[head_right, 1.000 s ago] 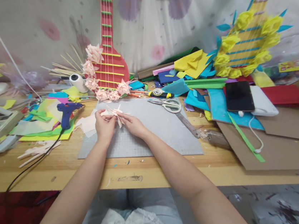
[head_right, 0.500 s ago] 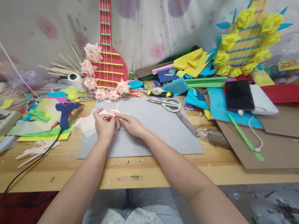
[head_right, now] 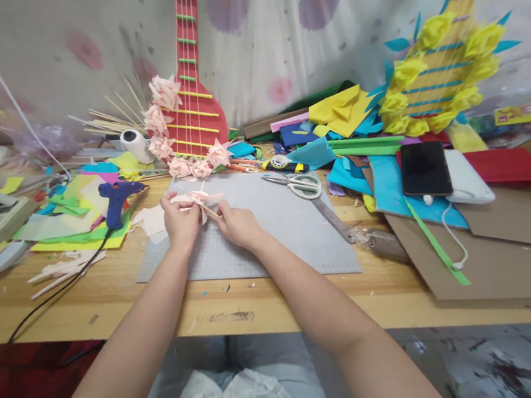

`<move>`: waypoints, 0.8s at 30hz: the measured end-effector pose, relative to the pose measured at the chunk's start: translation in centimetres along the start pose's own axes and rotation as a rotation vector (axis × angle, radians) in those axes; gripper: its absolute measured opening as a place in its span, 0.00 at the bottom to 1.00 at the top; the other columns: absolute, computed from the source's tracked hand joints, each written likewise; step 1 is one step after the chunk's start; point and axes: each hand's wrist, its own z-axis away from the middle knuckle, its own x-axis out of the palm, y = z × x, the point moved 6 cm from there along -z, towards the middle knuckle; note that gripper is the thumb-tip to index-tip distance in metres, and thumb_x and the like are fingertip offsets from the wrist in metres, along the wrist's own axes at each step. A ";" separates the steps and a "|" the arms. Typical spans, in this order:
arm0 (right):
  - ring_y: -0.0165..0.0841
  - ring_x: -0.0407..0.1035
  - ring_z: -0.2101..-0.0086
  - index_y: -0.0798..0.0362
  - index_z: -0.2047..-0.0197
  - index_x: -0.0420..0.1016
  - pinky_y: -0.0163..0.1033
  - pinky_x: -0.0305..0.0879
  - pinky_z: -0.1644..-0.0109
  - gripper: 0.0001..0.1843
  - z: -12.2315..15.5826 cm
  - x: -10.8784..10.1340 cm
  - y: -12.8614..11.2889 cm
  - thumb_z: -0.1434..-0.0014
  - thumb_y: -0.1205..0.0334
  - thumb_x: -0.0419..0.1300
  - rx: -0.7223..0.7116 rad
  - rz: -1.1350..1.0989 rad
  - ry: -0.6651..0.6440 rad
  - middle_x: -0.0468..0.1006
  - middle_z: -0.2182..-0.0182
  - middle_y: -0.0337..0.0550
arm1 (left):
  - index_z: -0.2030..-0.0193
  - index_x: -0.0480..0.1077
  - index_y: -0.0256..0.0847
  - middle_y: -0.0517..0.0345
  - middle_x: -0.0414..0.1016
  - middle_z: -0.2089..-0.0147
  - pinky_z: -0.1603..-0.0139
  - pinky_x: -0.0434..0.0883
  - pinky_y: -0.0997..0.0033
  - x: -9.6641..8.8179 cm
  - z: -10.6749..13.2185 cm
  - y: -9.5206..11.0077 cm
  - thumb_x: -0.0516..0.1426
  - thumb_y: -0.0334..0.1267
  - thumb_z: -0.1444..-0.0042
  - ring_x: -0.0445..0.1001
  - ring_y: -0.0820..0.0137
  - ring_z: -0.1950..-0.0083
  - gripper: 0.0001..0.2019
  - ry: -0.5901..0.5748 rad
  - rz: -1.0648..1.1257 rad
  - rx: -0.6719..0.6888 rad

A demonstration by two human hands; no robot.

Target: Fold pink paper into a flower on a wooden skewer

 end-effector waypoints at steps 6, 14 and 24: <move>0.32 0.69 0.69 0.52 0.60 0.64 0.33 0.52 0.69 0.15 0.1 0.0 0.4 0.42 0.51 0.47 0.041 0.084 -0.009 0.76 0.70 0.41 | 0.51 0.53 0.41 0.63 0.71 0.71 0.68 0.64 0.75 -0.1 -0.1 -0.2 0.57 0.33 0.57 0.71 0.75 0.73 0.25 0.009 -0.033 -0.008; 0.33 0.70 0.68 0.53 0.61 0.67 0.34 0.50 0.69 0.19 0.0 -0.4 0.6 0.39 0.50 0.41 0.030 0.148 -0.006 0.77 0.69 0.44 | 0.52 0.54 0.40 0.63 0.71 0.71 0.66 0.64 0.73 -0.4 0.0 -0.1 0.57 0.34 0.56 0.71 0.73 0.71 0.24 0.027 -0.050 0.012; 0.34 0.70 0.67 0.52 0.59 0.66 0.34 0.51 0.69 0.18 -0.3 -0.2 1.1 0.38 0.52 0.40 0.047 0.179 -0.035 0.77 0.66 0.45 | 0.52 0.53 0.40 0.62 0.70 0.70 0.68 0.66 0.75 0.1 0.1 -0.3 0.56 0.34 0.55 0.72 0.74 0.72 0.24 -0.033 0.056 0.045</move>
